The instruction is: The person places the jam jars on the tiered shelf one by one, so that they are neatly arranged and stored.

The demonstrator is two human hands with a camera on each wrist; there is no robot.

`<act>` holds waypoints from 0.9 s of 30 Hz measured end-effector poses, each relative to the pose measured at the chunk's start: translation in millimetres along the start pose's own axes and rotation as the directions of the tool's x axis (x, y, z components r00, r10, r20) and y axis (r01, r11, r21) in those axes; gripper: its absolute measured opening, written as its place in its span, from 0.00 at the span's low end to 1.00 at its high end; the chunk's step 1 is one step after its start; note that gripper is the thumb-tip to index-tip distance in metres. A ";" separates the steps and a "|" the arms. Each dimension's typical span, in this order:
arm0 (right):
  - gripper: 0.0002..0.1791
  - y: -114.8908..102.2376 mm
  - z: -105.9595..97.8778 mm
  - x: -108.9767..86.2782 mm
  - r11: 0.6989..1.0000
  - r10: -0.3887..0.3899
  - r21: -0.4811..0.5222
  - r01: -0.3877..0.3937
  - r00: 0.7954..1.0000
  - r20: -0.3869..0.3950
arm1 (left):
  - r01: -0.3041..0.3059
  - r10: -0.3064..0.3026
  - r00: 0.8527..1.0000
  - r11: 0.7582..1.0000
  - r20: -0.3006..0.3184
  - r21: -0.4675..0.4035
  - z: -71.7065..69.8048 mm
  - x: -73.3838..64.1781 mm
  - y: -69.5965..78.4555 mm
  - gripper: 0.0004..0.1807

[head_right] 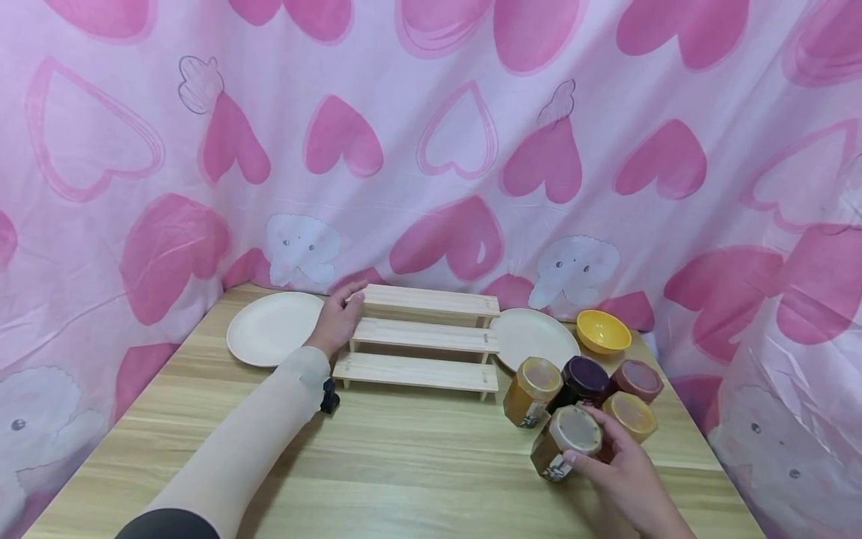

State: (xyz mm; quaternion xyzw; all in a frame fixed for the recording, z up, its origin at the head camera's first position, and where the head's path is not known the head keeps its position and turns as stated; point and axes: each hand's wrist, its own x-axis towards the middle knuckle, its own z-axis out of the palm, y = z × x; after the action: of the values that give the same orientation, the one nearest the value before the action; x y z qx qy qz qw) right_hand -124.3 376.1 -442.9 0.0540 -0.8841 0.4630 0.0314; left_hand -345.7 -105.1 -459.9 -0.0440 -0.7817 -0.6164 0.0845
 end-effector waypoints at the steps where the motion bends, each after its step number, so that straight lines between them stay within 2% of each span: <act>1: 0.39 -1.3 0.4 0.0 1.000 0.015 -0.001 -0.015 1.000 -0.005 | 0.000 0.000 1.000 1.000 -0.002 0.004 0.1 0.4 -0.5 0.24; 8: 0.39 -11.0 6.2 0.7 0.999 0.034 0.030 -0.033 0.999 -0.019 | -0.001 0.001 1.000 1.000 -0.008 0.013 0.9 1.7 -2.4 0.24; 13: 0.40 -20.7 10.0 -0.3 0.993 0.106 0.055 -0.107 0.994 0.017 | 0.005 -0.005 1.000 1.000 -0.004 0.003 1.8 0.8 -2.1 0.24; 16: 0.41 -30.2 12.4 -0.1 0.991 0.121 0.049 -0.122 0.992 0.023 | 0.001 -0.001 1.000 1.000 -0.004 0.008 2.1 1.0 -1.7 0.25; 23: 0.40 -58.6 18.0 5.5 0.992 0.062 0.104 -0.065 0.998 0.033 | 0.009 -0.009 1.000 1.000 -0.009 -0.001 1.5 0.5 -0.5 0.25; 27: 0.39 -71.8 22.2 12.6 0.993 -0.037 0.115 0.031 0.998 0.052 | 0.002 -0.001 1.000 1.000 -0.008 0.010 0.9 0.7 -0.2 0.26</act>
State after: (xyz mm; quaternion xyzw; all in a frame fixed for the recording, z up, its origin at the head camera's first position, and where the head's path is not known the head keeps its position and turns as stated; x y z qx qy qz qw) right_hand -128.0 316.4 -395.7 0.0833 -0.8557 0.5106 0.0123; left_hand -346.5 -104.2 -460.2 -0.0406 -0.7843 -0.6128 0.0874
